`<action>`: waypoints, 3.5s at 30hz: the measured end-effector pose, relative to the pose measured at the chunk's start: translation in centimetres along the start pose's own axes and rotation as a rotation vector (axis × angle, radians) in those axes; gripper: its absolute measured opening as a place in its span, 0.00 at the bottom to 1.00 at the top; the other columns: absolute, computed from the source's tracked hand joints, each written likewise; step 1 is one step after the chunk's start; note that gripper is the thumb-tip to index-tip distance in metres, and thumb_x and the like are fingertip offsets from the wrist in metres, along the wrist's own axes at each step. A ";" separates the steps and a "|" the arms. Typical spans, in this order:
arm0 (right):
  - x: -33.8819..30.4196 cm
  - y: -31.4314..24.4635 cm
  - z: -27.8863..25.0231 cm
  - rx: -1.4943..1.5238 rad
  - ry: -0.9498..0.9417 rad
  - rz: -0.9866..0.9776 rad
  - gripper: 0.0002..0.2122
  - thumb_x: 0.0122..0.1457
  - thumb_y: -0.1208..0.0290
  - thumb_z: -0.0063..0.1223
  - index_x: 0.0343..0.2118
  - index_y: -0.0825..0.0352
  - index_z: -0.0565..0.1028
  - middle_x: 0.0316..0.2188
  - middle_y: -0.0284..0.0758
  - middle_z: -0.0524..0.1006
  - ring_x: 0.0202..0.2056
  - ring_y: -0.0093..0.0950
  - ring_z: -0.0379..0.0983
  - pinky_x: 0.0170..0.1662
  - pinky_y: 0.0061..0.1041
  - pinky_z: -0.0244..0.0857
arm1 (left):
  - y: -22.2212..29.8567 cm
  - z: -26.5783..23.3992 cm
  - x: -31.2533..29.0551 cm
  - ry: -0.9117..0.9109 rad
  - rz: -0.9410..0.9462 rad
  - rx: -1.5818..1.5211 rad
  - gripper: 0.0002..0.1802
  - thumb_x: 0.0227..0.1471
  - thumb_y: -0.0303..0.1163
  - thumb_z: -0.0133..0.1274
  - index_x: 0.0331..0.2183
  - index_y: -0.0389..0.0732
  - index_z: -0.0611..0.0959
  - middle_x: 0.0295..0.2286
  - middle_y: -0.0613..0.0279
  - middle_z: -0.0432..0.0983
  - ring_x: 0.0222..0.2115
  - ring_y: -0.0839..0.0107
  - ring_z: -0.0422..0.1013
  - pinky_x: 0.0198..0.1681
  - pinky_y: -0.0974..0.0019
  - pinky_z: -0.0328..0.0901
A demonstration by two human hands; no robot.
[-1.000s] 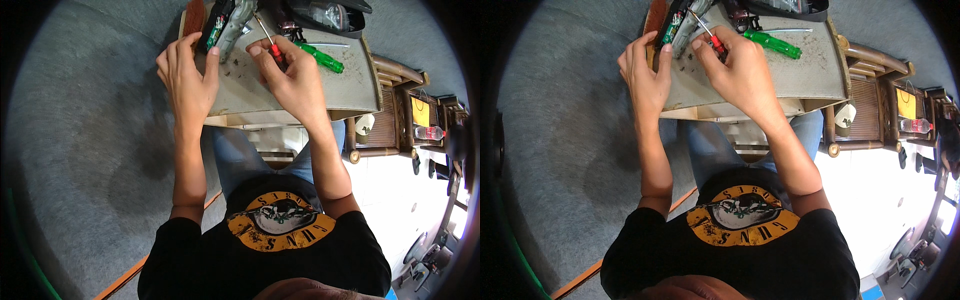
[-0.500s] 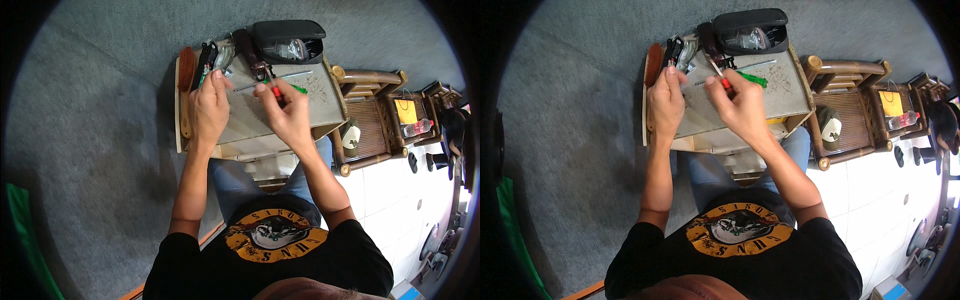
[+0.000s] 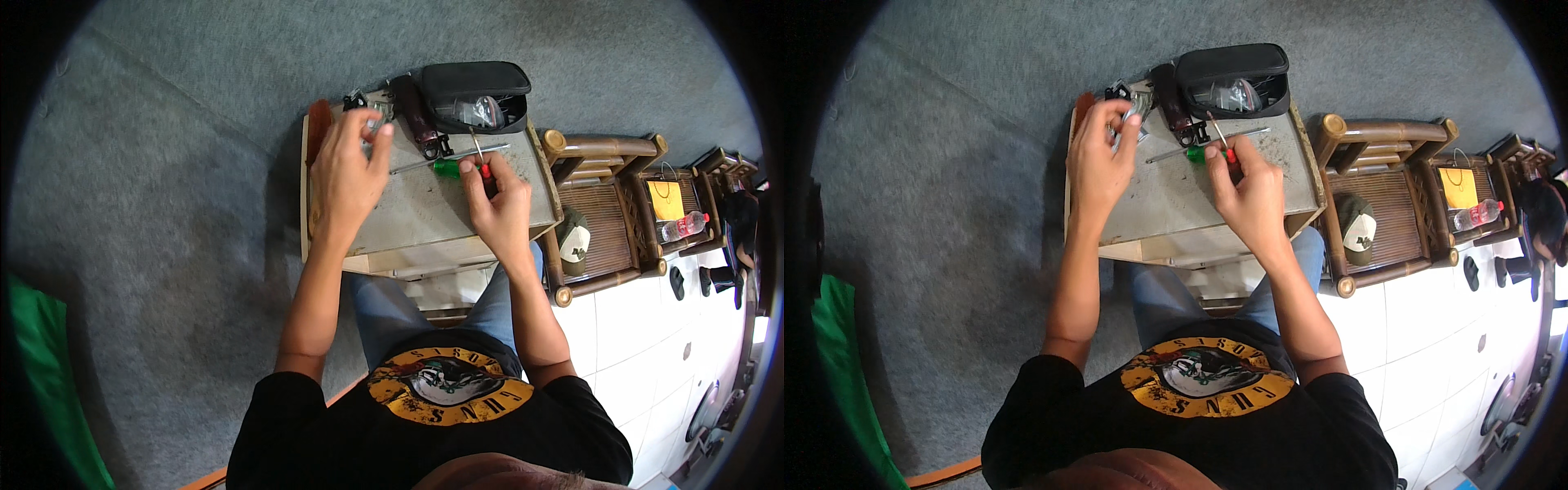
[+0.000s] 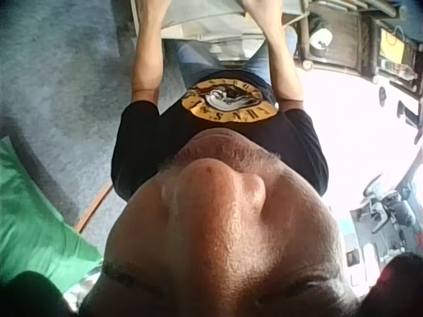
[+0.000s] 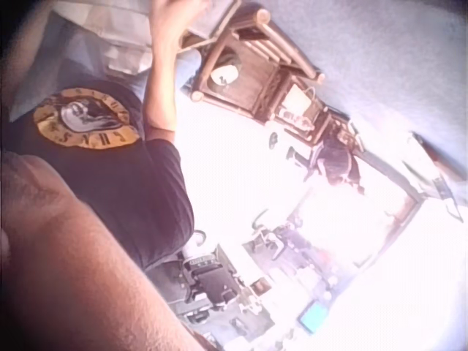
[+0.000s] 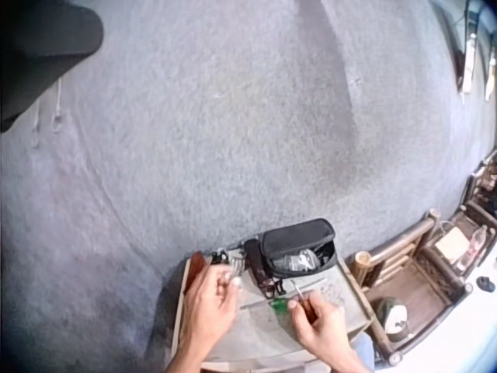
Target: The person disassembles and reassembles hair clippers using a screwdriver, handling various internal components and screws.
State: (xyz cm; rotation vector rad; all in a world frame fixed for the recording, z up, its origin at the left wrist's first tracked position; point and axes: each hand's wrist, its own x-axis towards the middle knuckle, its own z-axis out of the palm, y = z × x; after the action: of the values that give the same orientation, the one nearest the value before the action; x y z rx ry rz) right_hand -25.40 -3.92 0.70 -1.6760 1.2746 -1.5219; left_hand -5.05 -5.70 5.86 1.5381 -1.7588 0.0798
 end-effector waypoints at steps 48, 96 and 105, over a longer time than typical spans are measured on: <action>0.5 -2.1 1.8 0.325 -0.161 0.091 0.18 0.62 0.63 0.66 0.49 0.71 0.81 0.18 0.25 0.70 0.23 0.13 0.62 0.25 0.19 0.58 | 2.1 2.1 -8.2 0.027 0.181 -0.529 0.44 0.62 0.26 0.52 0.66 0.32 0.42 0.52 0.34 0.62 0.48 0.56 0.69 0.53 0.56 0.67; -0.2 -2.4 3.6 0.509 -0.455 0.235 0.11 0.70 0.76 0.48 0.52 0.71 0.75 0.21 0.26 0.74 0.25 0.14 0.68 0.31 0.17 0.63 | -0.7 0.3 -6.5 -0.219 -0.579 -1.586 0.21 0.64 0.37 0.56 0.50 0.40 0.67 0.35 0.53 0.75 0.24 0.66 0.77 0.24 0.63 0.76; 0.6 -2.0 2.5 0.631 -0.551 0.302 0.11 0.72 0.72 0.45 0.51 0.71 0.73 0.20 0.29 0.72 0.19 0.15 0.65 0.24 0.17 0.59 | -1.0 0.1 -6.4 -0.241 -0.630 -1.556 0.18 0.62 0.34 0.58 0.47 0.38 0.70 0.30 0.55 0.77 0.24 0.67 0.77 0.29 0.62 0.75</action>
State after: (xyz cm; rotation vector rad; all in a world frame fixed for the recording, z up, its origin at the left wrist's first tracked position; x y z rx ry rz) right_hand -22.48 -4.16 2.17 -1.2777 0.6240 -1.0238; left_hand -4.47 -0.81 1.61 0.7563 -0.8143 -1.4517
